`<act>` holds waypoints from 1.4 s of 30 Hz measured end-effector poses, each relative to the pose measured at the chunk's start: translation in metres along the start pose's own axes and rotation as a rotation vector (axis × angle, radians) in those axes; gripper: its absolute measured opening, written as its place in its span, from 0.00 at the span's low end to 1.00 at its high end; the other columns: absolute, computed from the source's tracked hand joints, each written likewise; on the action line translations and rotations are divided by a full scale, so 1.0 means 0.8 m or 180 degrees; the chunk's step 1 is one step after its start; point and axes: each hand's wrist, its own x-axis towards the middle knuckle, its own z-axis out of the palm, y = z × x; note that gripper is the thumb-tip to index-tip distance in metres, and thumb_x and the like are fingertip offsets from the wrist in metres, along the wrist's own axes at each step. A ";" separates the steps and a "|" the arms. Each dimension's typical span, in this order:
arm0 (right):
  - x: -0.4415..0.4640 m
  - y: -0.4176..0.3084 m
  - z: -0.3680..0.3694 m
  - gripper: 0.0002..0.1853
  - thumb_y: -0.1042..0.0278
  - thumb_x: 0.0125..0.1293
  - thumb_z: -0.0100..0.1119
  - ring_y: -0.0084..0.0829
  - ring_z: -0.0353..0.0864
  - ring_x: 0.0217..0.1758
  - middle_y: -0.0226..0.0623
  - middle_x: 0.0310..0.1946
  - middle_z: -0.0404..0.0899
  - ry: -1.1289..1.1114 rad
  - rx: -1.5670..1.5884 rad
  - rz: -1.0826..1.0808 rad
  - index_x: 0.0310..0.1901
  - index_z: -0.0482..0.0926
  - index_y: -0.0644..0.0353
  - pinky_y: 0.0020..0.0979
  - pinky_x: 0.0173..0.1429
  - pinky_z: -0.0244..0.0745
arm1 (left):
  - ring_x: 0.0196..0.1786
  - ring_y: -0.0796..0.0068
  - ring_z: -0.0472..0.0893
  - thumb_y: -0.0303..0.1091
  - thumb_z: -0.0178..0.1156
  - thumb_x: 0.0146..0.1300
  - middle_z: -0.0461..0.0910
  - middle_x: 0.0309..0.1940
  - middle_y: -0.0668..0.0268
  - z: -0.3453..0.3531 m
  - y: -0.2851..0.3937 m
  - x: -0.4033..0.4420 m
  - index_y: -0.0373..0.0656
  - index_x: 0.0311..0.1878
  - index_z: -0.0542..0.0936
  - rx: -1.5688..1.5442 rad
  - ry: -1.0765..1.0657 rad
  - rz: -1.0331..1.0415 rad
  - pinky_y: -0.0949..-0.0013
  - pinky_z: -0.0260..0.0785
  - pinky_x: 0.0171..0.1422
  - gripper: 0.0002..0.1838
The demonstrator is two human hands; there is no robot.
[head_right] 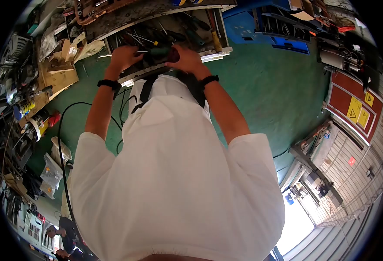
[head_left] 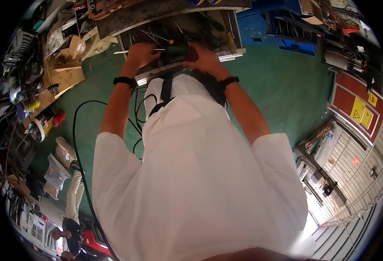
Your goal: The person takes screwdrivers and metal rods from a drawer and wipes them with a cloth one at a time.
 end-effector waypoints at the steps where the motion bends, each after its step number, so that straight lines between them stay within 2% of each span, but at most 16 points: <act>1: 0.003 0.007 0.006 0.44 0.38 0.51 0.71 0.51 0.81 0.54 0.50 0.51 0.80 0.0213 -0.0080 -0.0120 0.67 0.68 0.49 0.43 0.57 0.76 | 0.37 0.52 0.83 0.54 0.61 0.58 0.83 0.28 0.58 0.003 0.001 0.005 0.45 0.35 0.82 0.0042 -0.0014 0.0164 0.52 0.75 0.40 0.20; 6: 0.002 0.055 0.018 0.43 0.36 0.54 0.69 0.49 0.79 0.57 0.51 0.52 0.80 0.0011 0.0219 -0.0518 0.65 0.70 0.54 0.41 0.59 0.74 | 0.37 0.52 0.82 0.54 0.63 0.56 0.82 0.29 0.57 0.018 0.013 0.016 0.45 0.34 0.83 -0.0052 0.0137 0.0473 0.52 0.74 0.40 0.20; 8: -0.003 0.075 0.025 0.32 0.47 0.62 0.68 0.38 0.84 0.44 0.43 0.44 0.83 -0.0597 0.0612 -0.0116 0.62 0.72 0.56 0.36 0.48 0.78 | 0.37 0.53 0.83 0.55 0.64 0.54 0.82 0.28 0.56 0.029 0.018 0.025 0.45 0.33 0.83 -0.0285 0.0192 0.0689 0.52 0.74 0.40 0.20; 9: -0.006 0.071 0.014 0.32 0.47 0.62 0.68 0.38 0.84 0.44 0.43 0.44 0.83 -0.0589 0.0595 -0.0138 0.62 0.72 0.56 0.36 0.48 0.78 | 0.37 0.53 0.83 0.55 0.64 0.54 0.82 0.28 0.56 0.029 0.024 0.030 0.45 0.33 0.83 -0.0276 0.0219 0.0683 0.52 0.74 0.40 0.20; 11: -0.033 0.039 -0.015 0.38 0.38 0.62 0.65 0.39 0.79 0.57 0.47 0.53 0.80 -0.1651 0.1310 0.0702 0.62 0.73 0.63 0.35 0.59 0.73 | 0.36 0.52 0.82 0.55 0.65 0.52 0.82 0.27 0.56 0.034 0.039 0.038 0.44 0.31 0.83 -0.0153 -0.0166 0.0891 0.52 0.74 0.40 0.21; 13: -0.044 0.025 -0.029 0.35 0.40 0.65 0.62 0.37 0.77 0.58 0.46 0.55 0.80 -0.1667 0.1483 0.0778 0.61 0.73 0.63 0.34 0.61 0.71 | 0.33 0.51 0.82 0.54 0.65 0.49 0.81 0.25 0.56 0.038 0.050 0.045 0.44 0.29 0.83 -0.0331 0.0077 0.1073 0.52 0.74 0.37 0.21; 16: -0.053 0.055 -0.005 0.30 0.41 0.68 0.58 0.33 0.82 0.45 0.43 0.45 0.83 -0.1609 0.1366 0.0955 0.57 0.75 0.62 0.32 0.48 0.77 | 0.37 0.54 0.82 0.52 0.65 0.48 0.81 0.26 0.58 0.050 0.063 0.055 0.45 0.30 0.84 -0.0200 -0.0271 0.1091 0.53 0.73 0.45 0.19; 18: -0.052 0.070 0.007 0.27 0.41 0.69 0.57 0.26 0.79 0.25 0.35 0.30 0.82 -0.1724 0.1690 0.1238 0.50 0.79 0.60 0.30 0.27 0.72 | 0.49 0.57 0.80 0.49 0.65 0.47 0.82 0.34 0.60 0.067 0.064 0.072 0.47 0.33 0.84 0.0042 -0.0176 0.1363 0.54 0.69 0.57 0.17; 19: -0.052 0.072 0.009 0.27 0.41 0.69 0.57 0.26 0.79 0.25 0.35 0.30 0.82 -0.1732 0.1681 0.1225 0.50 0.79 0.60 0.30 0.27 0.72 | 0.49 0.57 0.80 0.49 0.65 0.47 0.82 0.34 0.60 0.071 0.067 0.077 0.47 0.33 0.84 0.0046 -0.0168 0.1348 0.54 0.69 0.57 0.17; 21: -0.059 0.068 0.014 0.24 0.42 0.70 0.57 0.21 0.67 0.11 0.29 0.19 0.75 -0.1212 0.2062 0.1483 0.41 0.80 0.59 0.29 0.13 0.56 | 0.54 0.58 0.74 0.44 0.69 0.48 0.79 0.45 0.59 0.076 0.074 0.082 0.43 0.38 0.84 -0.0169 0.0259 0.1062 0.54 0.64 0.62 0.17; 24: -0.059 0.062 0.014 0.24 0.42 0.69 0.58 0.22 0.66 0.10 0.29 0.17 0.74 -0.0804 0.2181 0.1944 0.37 0.81 0.60 0.31 0.13 0.56 | 0.58 0.52 0.72 0.41 0.71 0.47 0.73 0.53 0.56 0.106 0.076 0.104 0.43 0.48 0.81 -0.0123 0.0816 0.0936 0.52 0.64 0.65 0.23; 28: -0.050 0.094 0.048 0.24 0.42 0.67 0.61 0.23 0.64 0.09 0.29 0.16 0.74 -0.0509 0.2406 0.1753 0.37 0.82 0.60 0.30 0.13 0.56 | 0.62 0.48 0.70 0.39 0.73 0.47 0.71 0.58 0.52 0.099 0.092 0.110 0.44 0.54 0.78 -0.0070 0.0900 0.0694 0.51 0.61 0.69 0.28; 30: -0.050 0.102 0.051 0.24 0.41 0.64 0.64 0.23 0.77 0.23 0.30 0.25 0.82 -0.0486 0.2371 0.1793 0.37 0.85 0.59 0.28 0.28 0.71 | 0.66 0.43 0.67 0.40 0.72 0.51 0.67 0.63 0.51 0.099 0.092 0.108 0.45 0.57 0.75 -0.0314 0.0654 0.0339 0.49 0.61 0.71 0.30; 37: -0.066 0.109 0.046 0.23 0.42 0.64 0.65 0.22 0.79 0.28 0.31 0.27 0.83 -0.0398 0.2564 0.1920 0.38 0.85 0.58 0.27 0.34 0.72 | 0.64 0.46 0.71 0.36 0.68 0.55 0.71 0.60 0.48 0.118 0.064 0.061 0.42 0.57 0.75 -0.0557 0.0969 0.0123 0.51 0.64 0.69 0.26; 40: -0.049 0.129 0.065 0.27 0.42 0.63 0.64 0.24 0.77 0.26 0.34 0.27 0.83 0.0010 0.2559 0.2006 0.39 0.85 0.65 0.31 0.31 0.71 | 0.60 0.47 0.73 0.34 0.66 0.56 0.74 0.58 0.48 0.111 0.032 0.033 0.40 0.57 0.76 -0.0487 0.0700 -0.0266 0.52 0.65 0.67 0.24; 42: -0.040 0.128 0.060 0.29 0.40 0.63 0.62 0.34 0.83 0.34 0.42 0.32 0.85 0.0232 0.1885 0.1879 0.42 0.85 0.66 0.36 0.40 0.75 | 0.52 0.52 0.78 0.38 0.62 0.56 0.78 0.48 0.53 0.109 0.001 0.009 0.43 0.53 0.79 -0.0320 0.1351 -0.0261 0.49 0.71 0.55 0.20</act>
